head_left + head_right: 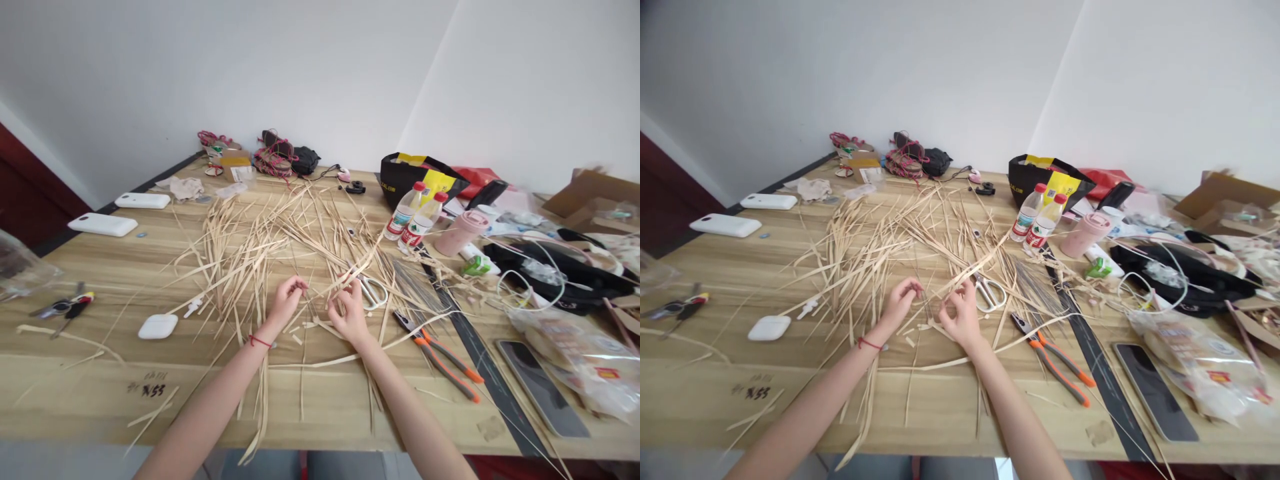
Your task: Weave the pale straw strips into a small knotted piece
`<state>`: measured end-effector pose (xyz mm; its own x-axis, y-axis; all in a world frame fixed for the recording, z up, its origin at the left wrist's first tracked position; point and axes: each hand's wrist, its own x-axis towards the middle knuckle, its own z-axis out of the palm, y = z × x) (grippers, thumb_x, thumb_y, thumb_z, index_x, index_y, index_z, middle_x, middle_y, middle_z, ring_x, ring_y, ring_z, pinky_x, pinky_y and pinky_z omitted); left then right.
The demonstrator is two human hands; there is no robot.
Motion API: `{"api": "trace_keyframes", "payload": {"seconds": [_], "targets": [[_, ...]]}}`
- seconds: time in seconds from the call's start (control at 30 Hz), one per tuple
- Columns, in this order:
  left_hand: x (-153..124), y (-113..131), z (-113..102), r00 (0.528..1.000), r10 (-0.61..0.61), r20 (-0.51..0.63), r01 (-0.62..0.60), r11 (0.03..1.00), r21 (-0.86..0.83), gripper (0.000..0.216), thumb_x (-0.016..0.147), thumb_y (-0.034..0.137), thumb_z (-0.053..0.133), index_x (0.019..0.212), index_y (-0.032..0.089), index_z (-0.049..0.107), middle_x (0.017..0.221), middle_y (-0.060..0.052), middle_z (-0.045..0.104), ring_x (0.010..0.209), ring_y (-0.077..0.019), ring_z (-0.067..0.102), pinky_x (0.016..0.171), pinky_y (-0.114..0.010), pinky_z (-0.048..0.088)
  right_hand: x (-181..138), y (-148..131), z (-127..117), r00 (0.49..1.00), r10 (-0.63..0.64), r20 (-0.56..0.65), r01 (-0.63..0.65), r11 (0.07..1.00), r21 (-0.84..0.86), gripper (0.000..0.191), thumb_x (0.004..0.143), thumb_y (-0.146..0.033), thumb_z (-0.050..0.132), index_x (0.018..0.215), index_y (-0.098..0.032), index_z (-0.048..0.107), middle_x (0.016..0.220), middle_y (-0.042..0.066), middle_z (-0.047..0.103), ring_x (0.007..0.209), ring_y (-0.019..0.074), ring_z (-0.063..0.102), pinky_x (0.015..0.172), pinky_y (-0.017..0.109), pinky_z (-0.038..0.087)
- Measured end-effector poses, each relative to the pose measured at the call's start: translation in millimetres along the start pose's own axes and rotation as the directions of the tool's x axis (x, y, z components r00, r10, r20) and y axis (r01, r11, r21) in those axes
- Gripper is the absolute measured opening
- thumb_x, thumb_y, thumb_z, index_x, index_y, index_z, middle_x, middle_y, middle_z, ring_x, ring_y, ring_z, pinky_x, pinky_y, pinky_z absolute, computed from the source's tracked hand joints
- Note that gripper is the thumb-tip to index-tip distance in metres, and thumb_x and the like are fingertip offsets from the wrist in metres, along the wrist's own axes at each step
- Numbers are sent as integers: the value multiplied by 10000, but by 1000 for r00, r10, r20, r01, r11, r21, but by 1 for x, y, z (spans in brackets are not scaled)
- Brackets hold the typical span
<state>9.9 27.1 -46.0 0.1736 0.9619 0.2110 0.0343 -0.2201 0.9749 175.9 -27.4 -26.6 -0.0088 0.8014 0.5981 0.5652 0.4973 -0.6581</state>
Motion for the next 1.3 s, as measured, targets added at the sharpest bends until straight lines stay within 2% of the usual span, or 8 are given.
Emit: {"api": "trace_keyframes", "payload": {"seconds": [0.27, 0.4, 0.6, 0.7, 0.77, 0.87, 1.07, 1.3], "targets": [[1, 13, 0, 899, -265, 349, 406, 802, -438, 314, 794, 327, 495, 1001, 114, 596, 908, -99, 640, 692, -151, 600, 584, -230, 459, -4, -20, -6, 850, -282, 446, 176, 948, 265, 86, 618, -103, 516, 670, -170, 529, 1137, 102, 460, 1045, 239, 459, 899, 382, 381], [1, 18, -1, 800, -301, 519, 557, 695, -455, 454, 842, 433, 419, 1101, 88, 561, 947, -152, 645, 686, -162, 618, 590, -251, 485, -5, -26, -1, 683, -333, 650, -48, 867, 495, 83, 623, -87, 500, 637, -165, 478, 966, 75, 558, 869, 182, 532, 796, 321, 435], [-1, 17, -2, 864, -246, 439, 438, 796, -417, 438, 784, 293, 572, 1186, 135, 499, 884, -94, 648, 544, -84, 564, 512, -199, 459, -6, -21, 3, 464, -263, 846, -443, 758, 479, 139, 755, -228, 536, 649, -138, 542, 708, 29, 588, 622, 124, 544, 579, 243, 455], [-1, 15, -1, 888, -227, 400, 391, 830, -397, 469, 750, 258, 612, 1183, 138, 478, 796, -51, 642, 492, -63, 532, 466, -174, 423, -3, -13, 1, 551, -34, 834, -623, 648, 438, 339, 853, -395, 409, 714, -133, 574, 574, 1, 545, 434, 87, 488, 416, 204, 406], [-2, 15, -1, 899, -220, 378, 367, 850, -378, 480, 737, 269, 622, 1171, 138, 467, 829, -61, 647, 505, -72, 544, 467, -181, 431, 0, -7, 0, 682, 169, 712, -655, 573, 491, 387, 858, -453, 374, 725, -143, 563, 569, -2, 544, 389, 78, 472, 352, 189, 370], [-2, 17, 0, 898, -223, 380, 351, 883, -311, 459, 721, 296, 633, 1124, 146, 473, 878, -77, 660, 473, -72, 545, 455, -196, 439, 5, 1, 0, 769, 403, 496, -639, 516, 571, 336, 811, -486, 456, 724, -168, 522, 593, -16, 549, 349, 67, 453, 285, 176, 319], [-6, 22, 1, 829, -242, 505, 377, 908, -185, 409, 723, 365, 616, 1047, 152, 484, 798, -73, 680, 412, -79, 534, 413, -195, 419, 11, 16, 2, 794, 579, 187, -541, 532, 651, 338, 662, -418, 661, 867, -196, 509, 748, -19, 594, 365, 51, 466, 283, 175, 339], [-9, 26, 3, 704, -254, 663, 394, 916, -68, 360, 732, 386, 595, 964, 121, 523, 689, -58, 666, 424, -81, 515, 426, -190, 378, 9, 31, 1, 747, 626, 223, -570, 432, 699, 328, 634, -429, 680, 772, -163, 547, 443, -62, 493, 352, 65, 427, 333, 178, 341]]}}
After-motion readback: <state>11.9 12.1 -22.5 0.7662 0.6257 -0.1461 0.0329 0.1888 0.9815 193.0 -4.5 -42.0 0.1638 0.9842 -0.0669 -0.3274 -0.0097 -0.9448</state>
